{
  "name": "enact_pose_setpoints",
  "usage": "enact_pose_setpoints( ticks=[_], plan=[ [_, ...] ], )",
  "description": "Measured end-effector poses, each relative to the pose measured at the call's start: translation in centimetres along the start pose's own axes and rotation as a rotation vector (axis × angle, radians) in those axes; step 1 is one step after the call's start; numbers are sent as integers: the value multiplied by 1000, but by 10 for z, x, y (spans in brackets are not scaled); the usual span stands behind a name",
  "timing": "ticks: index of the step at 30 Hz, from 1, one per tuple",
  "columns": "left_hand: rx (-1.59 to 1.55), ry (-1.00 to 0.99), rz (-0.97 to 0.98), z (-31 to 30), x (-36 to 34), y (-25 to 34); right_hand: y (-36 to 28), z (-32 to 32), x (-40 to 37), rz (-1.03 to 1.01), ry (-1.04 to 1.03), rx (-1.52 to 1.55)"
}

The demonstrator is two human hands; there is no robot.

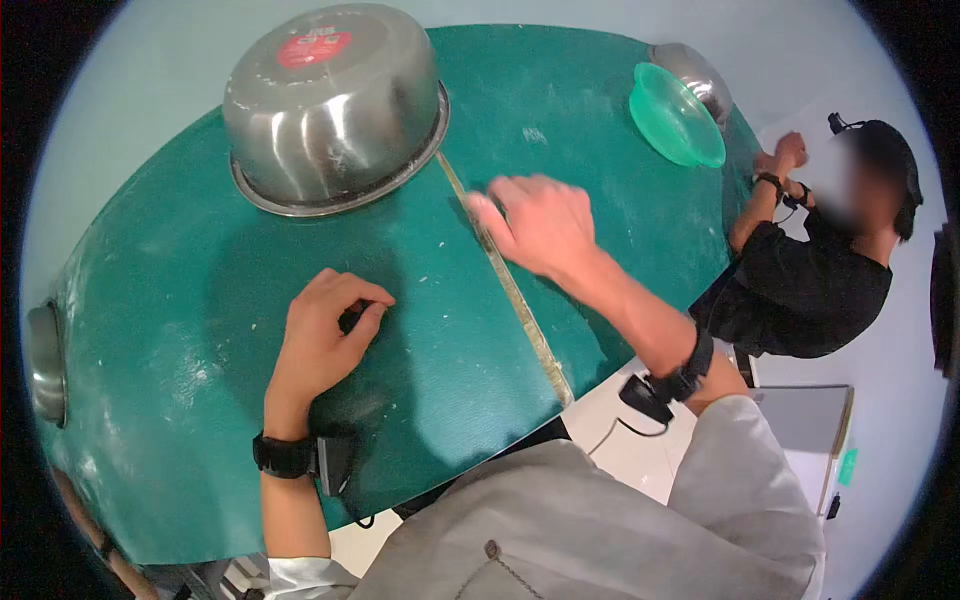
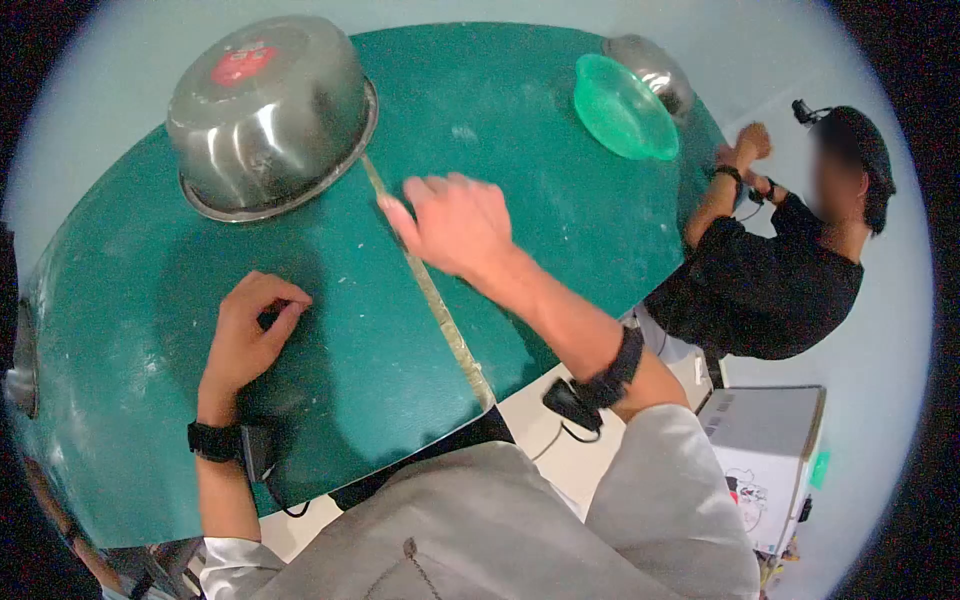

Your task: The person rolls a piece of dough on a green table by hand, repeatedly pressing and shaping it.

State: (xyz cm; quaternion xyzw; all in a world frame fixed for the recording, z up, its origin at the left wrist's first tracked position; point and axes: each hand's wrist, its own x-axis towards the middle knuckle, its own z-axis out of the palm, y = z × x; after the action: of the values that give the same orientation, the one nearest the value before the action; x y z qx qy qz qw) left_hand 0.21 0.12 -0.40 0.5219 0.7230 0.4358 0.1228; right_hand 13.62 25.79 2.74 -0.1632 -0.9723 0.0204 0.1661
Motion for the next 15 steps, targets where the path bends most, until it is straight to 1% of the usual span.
enact_pose_setpoints(
  ticks=[1,2,3,5,6,8,9,10,11,13,15],
  plan=[
    [-14,21,15,1,1,0,3,6,11,38,-53,-57],
    [-17,11,8,1,1,1,12,15,21,51,-14,-67],
    [-4,8,-1,0,1,1,20,21,28,56,-22,-61],
    [11,-5,-11,1,1,1,36,28,37,99,86,-81],
    [12,7,-7,1,0,1,45,34,40,107,87,-79],
    [21,10,30,-2,0,7,64,36,36,142,234,24],
    [0,-1,-5,-1,-2,4,66,33,29,145,254,18],
    [-19,-1,-39,-1,-2,3,66,28,20,137,265,105],
    [-9,20,-22,-2,-2,4,64,25,13,121,272,195],
    [-14,-24,-28,-4,-3,3,68,25,-3,91,265,244],
    [-14,14,-3,-3,-3,0,68,21,-16,-28,452,541]
  ],
)
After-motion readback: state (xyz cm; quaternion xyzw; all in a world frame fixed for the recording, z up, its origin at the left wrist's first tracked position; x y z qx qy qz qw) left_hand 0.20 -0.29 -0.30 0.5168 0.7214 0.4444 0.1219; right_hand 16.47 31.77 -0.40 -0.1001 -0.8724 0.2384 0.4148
